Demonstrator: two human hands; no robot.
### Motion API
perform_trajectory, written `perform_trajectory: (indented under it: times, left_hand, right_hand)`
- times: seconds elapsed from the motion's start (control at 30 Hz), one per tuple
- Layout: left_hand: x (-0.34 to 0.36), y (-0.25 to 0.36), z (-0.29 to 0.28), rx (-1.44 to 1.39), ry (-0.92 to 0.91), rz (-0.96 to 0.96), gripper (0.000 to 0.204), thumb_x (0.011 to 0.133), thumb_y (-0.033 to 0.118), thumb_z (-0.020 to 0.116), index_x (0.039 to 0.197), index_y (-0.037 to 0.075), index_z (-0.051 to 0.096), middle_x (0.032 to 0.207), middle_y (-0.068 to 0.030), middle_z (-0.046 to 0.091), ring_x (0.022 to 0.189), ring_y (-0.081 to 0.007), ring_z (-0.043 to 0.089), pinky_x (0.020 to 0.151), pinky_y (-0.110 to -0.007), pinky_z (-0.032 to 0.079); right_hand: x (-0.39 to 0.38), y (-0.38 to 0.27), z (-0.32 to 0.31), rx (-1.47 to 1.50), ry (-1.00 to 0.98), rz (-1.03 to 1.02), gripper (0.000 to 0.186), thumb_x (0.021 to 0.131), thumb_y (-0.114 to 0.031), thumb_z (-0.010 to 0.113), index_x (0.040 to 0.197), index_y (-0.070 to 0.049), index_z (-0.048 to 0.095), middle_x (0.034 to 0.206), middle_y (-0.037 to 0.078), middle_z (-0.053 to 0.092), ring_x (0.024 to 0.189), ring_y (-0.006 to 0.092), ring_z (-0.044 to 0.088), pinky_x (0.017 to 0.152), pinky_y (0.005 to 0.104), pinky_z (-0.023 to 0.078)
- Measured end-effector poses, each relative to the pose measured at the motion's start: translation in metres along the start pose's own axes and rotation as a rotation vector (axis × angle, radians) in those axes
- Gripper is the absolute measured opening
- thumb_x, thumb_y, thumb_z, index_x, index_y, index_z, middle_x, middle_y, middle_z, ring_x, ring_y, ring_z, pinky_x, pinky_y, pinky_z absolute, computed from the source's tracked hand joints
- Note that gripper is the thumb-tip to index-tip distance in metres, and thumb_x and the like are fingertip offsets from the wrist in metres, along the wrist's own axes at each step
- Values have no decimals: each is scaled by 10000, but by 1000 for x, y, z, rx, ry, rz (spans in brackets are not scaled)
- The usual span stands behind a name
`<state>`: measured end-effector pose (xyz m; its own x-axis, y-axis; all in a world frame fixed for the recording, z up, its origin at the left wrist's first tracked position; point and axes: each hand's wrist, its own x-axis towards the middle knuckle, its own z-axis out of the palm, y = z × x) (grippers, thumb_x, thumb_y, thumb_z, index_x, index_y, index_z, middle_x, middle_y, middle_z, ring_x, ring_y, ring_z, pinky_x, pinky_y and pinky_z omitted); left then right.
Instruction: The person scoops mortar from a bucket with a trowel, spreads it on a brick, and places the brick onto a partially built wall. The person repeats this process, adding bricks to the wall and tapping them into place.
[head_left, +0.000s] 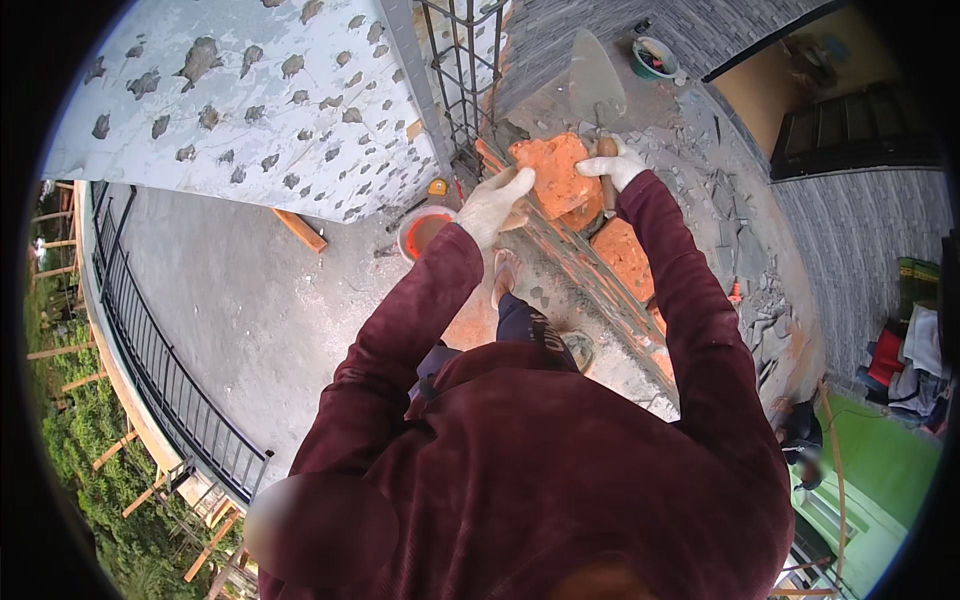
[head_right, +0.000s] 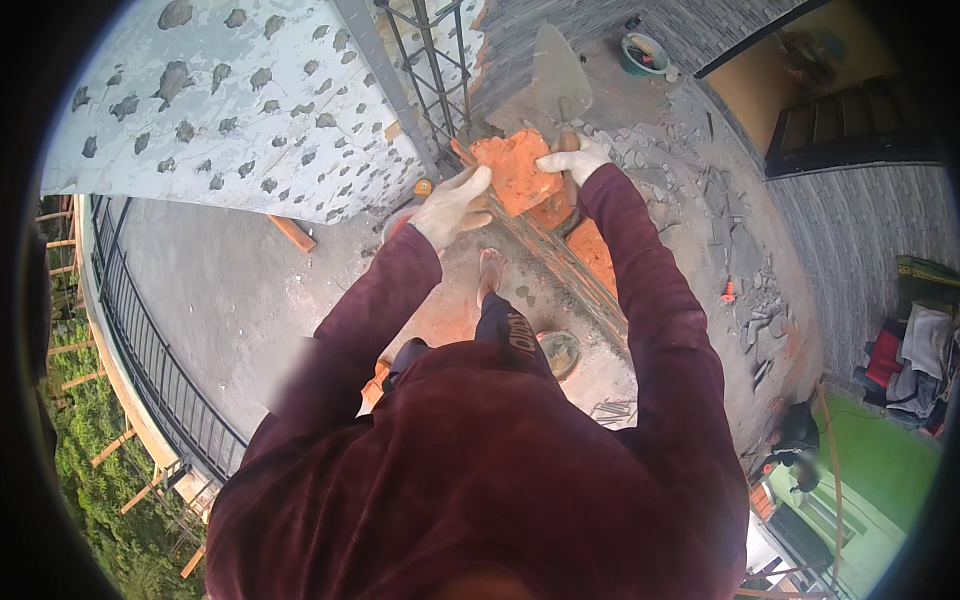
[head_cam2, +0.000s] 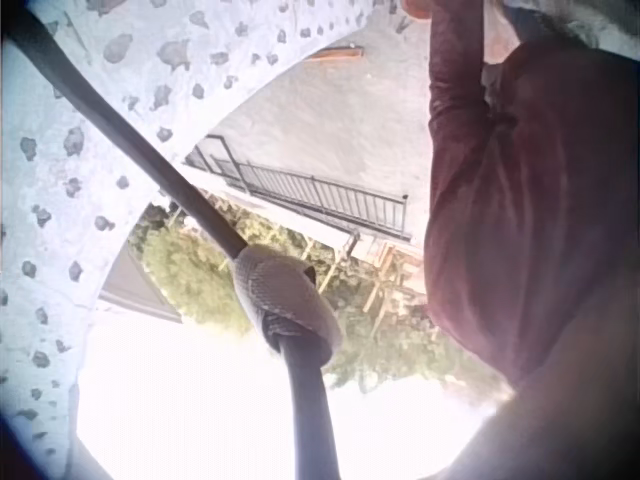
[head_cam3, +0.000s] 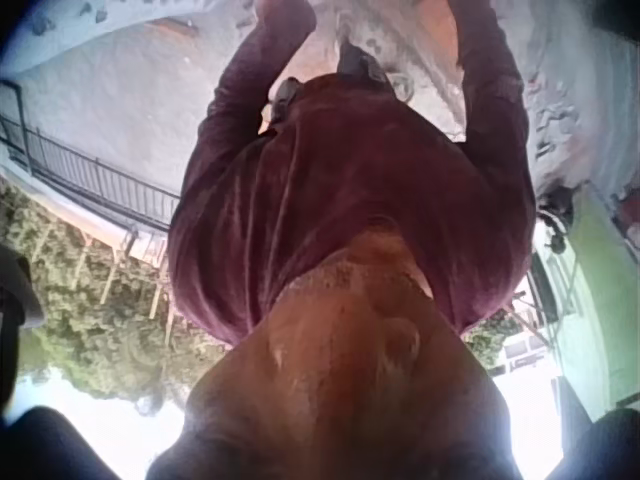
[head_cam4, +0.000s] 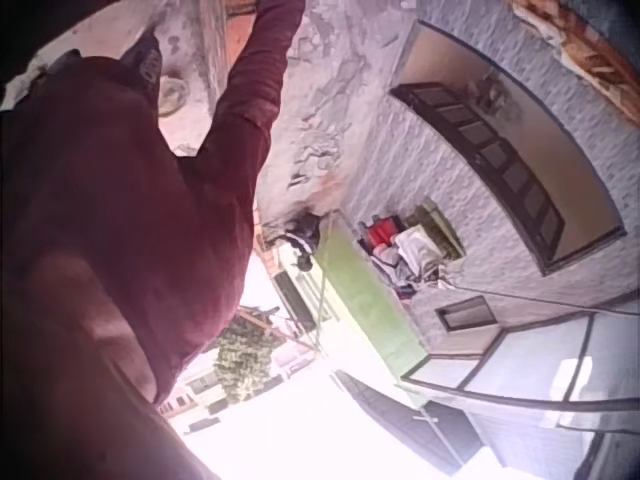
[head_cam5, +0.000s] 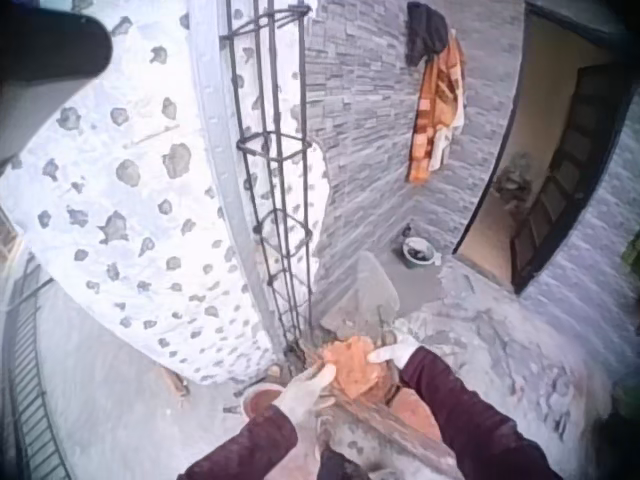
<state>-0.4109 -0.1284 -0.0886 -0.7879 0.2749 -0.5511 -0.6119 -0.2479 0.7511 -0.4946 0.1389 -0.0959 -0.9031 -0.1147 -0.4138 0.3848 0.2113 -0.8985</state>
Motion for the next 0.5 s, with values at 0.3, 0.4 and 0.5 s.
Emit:
perform_trajectory:
  times: [0.3, 0.4, 0.5]
  left_hand:
    - [120, -44, -78, -430, 215, -144, 942, 945, 569, 689, 1603, 49, 262, 1680, -230, 189, 1551, -338, 217, 1203, -485, 321]
    - [145, -47, -74, -437, 232, -158, 838, 863, 549, 799, 1457, 71, 450, 1360, -78, 551, 1234, -200, 536, 1001, -417, 488]
    - [172, -50, -76, -480, 228, -163, 698, 890, 494, 793, 1392, 92, 520, 1289, -19, 620, 1186, -156, 578, 973, -385, 493]
  right_hand:
    - [162, 10, 9, -135, -162, 195, 620, 710, -135, 889, 1241, 71, 644, 1135, 137, 712, 1029, 253, 676, 943, 361, 509]
    - [195, 39, 16, -119, -178, 207, 627, 709, -134, 889, 1249, 71, 646, 1165, 145, 711, 1052, 258, 674, 953, 361, 507]
    - [216, 52, 25, -118, -230, 185, 648, 695, -127, 898, 1260, 60, 639, 1167, 132, 703, 1061, 251, 667, 949, 358, 506]
